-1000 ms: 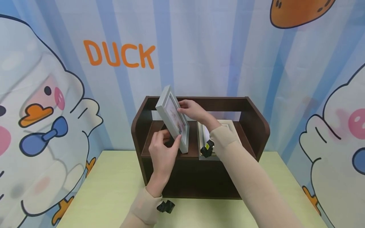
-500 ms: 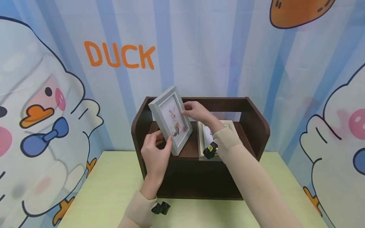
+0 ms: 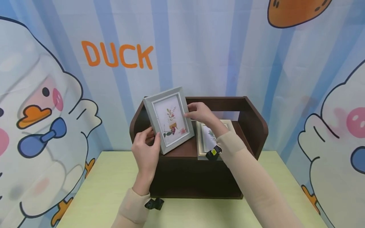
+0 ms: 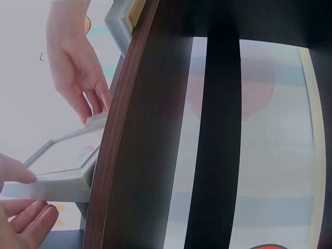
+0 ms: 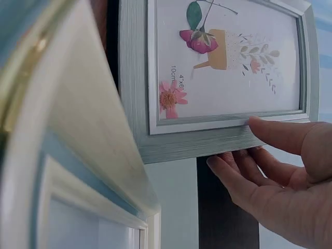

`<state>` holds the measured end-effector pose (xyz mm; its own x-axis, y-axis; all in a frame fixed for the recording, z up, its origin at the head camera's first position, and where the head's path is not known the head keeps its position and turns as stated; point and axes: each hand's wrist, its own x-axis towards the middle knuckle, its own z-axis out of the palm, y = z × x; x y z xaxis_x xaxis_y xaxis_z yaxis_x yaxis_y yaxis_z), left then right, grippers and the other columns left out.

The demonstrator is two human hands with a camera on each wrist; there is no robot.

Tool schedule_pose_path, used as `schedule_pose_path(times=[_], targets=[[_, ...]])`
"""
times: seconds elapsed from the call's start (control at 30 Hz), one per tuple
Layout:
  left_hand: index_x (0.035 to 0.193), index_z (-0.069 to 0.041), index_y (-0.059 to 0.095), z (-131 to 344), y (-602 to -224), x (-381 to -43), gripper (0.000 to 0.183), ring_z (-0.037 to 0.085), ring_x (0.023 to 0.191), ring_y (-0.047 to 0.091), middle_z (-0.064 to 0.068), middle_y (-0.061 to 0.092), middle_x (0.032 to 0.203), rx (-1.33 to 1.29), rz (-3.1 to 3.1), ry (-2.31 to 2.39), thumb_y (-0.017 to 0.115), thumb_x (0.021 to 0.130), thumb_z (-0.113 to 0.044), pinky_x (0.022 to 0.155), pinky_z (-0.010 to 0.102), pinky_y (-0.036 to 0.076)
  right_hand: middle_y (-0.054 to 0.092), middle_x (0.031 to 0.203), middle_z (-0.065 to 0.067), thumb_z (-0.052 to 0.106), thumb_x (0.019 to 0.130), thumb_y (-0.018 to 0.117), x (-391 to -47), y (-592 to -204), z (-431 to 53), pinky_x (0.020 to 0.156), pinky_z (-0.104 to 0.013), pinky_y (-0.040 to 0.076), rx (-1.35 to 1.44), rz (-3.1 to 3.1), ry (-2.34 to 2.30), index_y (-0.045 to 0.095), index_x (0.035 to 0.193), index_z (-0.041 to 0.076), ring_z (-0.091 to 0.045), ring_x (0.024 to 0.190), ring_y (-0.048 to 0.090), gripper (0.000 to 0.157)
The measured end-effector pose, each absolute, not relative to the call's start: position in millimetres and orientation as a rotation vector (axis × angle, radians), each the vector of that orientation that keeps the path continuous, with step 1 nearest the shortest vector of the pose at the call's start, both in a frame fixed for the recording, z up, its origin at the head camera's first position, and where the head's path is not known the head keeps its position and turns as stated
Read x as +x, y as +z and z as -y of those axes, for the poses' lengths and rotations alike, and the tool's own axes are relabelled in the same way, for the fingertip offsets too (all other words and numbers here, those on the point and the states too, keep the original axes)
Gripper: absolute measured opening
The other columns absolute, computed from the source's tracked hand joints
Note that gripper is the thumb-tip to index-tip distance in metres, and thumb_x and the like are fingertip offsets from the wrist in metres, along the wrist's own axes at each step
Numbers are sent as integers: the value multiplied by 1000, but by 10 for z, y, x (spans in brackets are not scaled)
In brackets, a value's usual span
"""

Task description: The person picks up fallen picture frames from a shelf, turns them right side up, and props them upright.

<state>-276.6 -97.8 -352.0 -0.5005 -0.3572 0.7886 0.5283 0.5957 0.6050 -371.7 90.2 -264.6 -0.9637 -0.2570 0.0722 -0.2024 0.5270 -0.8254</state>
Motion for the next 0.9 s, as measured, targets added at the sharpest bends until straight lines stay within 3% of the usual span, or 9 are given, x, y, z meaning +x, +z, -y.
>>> schedule_pose_path(times=[0.33,0.9], targets=[[102,-3,65,963,-3479,-2809,26,16,80,63,11,61,89,-69,1819,-1097,66,79,-15,67,25,54,56,113,-13,19,81,64,-3599,-2655,-972,87,-36,48,-241,-2643,-1461,52,119,2,-23,99,58,43],[103,-3,64,905,-3518,-2908,23,16,82,63,12,63,89,-11,1783,-1042,63,81,-11,68,21,53,59,111,-8,28,78,67,-3366,-2824,-1070,80,-32,50,-160,-2724,-1468,56,116,7,-20,95,59,45]])
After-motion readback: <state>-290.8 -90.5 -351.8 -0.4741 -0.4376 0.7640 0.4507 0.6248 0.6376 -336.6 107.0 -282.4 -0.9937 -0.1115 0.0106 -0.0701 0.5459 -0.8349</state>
